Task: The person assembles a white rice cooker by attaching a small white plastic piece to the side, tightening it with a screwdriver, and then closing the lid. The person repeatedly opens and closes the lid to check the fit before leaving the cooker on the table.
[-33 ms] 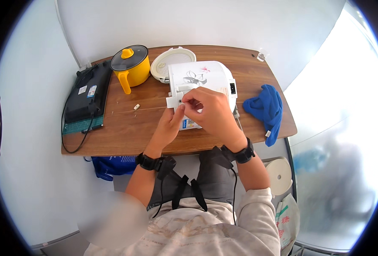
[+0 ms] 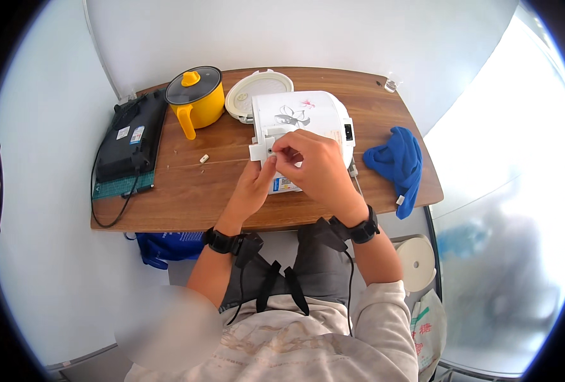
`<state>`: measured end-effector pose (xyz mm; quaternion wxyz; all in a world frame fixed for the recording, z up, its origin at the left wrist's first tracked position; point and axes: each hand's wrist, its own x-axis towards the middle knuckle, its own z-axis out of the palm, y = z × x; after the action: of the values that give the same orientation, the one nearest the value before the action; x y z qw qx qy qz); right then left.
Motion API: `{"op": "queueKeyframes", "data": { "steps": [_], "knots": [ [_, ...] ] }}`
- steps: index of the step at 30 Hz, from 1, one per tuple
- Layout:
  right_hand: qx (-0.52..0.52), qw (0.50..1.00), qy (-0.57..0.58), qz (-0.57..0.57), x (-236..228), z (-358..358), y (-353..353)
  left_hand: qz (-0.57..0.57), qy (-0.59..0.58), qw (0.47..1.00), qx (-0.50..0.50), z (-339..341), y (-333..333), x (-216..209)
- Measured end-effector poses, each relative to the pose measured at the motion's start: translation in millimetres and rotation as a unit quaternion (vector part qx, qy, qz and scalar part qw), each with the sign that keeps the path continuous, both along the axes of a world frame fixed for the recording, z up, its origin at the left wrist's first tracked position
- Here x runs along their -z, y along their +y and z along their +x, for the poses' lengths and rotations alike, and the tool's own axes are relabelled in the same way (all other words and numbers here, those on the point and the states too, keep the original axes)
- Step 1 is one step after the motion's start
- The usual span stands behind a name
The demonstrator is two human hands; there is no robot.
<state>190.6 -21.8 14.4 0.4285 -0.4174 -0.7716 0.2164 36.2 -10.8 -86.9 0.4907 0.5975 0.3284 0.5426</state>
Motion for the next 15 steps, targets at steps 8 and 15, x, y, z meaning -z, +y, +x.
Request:
{"op": "queueKeyframes", "data": {
  "steps": [8,15],
  "knots": [
    [0.007,0.999,-0.042,-0.002,-2.7,-2.4,1.2,0.021,-0.007,1.000,0.005,0.3,-1.7,-2.5],
    [-0.009,0.994,-0.104,0.022,-7.8,-5.1,2.8,0.014,0.016,1.000,-0.005,0.6,-3.4,-0.2]
  ]
}}
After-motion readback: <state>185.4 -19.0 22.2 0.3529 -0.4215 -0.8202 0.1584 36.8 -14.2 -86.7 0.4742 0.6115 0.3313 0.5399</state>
